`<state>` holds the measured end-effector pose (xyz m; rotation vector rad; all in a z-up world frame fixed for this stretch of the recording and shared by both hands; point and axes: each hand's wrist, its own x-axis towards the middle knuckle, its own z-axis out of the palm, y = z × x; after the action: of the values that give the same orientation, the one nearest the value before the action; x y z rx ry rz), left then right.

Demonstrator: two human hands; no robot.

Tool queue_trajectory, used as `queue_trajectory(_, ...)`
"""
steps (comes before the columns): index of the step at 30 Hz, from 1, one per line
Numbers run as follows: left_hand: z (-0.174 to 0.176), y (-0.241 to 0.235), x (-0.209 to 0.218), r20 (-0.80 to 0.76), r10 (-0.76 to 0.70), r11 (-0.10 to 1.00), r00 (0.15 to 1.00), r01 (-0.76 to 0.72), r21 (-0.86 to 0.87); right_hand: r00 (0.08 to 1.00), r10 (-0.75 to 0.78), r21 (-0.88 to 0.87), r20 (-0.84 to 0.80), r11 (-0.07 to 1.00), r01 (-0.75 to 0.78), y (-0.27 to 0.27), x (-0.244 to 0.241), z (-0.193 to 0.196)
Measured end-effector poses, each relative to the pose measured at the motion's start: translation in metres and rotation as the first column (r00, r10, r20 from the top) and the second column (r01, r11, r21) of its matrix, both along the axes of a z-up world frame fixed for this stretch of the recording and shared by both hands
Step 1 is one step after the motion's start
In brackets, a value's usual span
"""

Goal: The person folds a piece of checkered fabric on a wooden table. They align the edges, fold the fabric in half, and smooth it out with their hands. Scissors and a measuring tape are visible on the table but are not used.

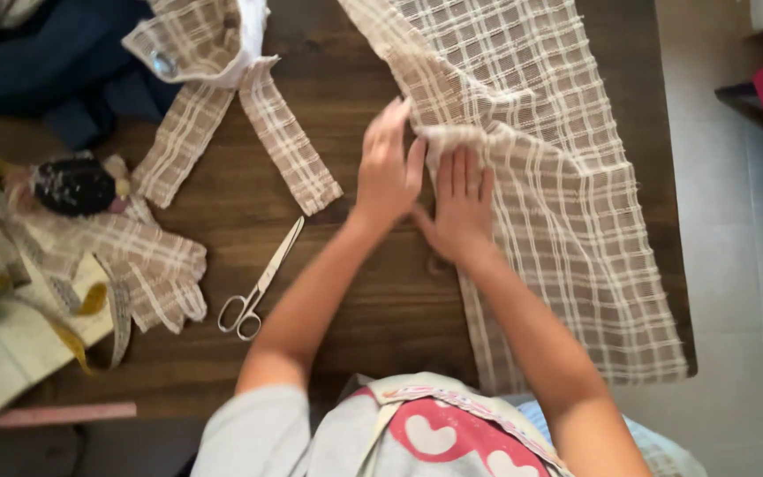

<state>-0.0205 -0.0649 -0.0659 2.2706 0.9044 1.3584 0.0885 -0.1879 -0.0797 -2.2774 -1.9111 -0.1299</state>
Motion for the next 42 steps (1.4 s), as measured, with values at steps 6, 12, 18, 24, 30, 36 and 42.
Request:
queue_trajectory(6,-0.003,-0.237,-0.028,-0.092,-0.233,0.969,0.968,0.224,-0.1,0.712,0.479,0.33,0.513,0.656,-0.679,0.111,0.112,-0.087)
queue_trajectory(12,-0.003,-0.288,-0.011,-0.716,-0.194,0.98,0.671,0.099,-0.173,0.97,0.112,-0.627,-0.214,0.746,-0.224,0.056,0.084,0.106)
queue_trajectory(18,0.023,-0.184,-0.052,-0.898,-0.254,0.936,0.358,0.324,-0.135,0.979,-0.183,-0.66,-0.085,0.747,0.082,0.055,0.101,0.118)
queue_trajectory(24,0.044,-0.068,-0.067,-0.932,0.245,0.966,0.265,-0.147,0.212,0.883,-0.463,-0.547,0.083,0.719,0.429,0.021,0.142,0.103)
queue_trajectory(30,0.002,-0.196,-0.062,-0.769,0.085,0.935,0.634,-0.317,-0.158,0.872,-0.469,-0.517,0.143,0.715,0.47,-0.095,0.187,0.021)
queue_trajectory(36,0.001,-0.195,-0.044,-0.75,-0.029,0.983,0.661,-0.117,-0.141,0.911,-0.263,-0.523,0.316,0.753,0.399,-0.17,0.143,0.034)
queue_trajectory(42,0.02,-0.202,-0.002,-0.815,-0.096,0.984,0.572,-0.07,-0.165,0.995,0.07,-0.243,-0.071,0.966,-0.085,-0.11,0.149,0.107)
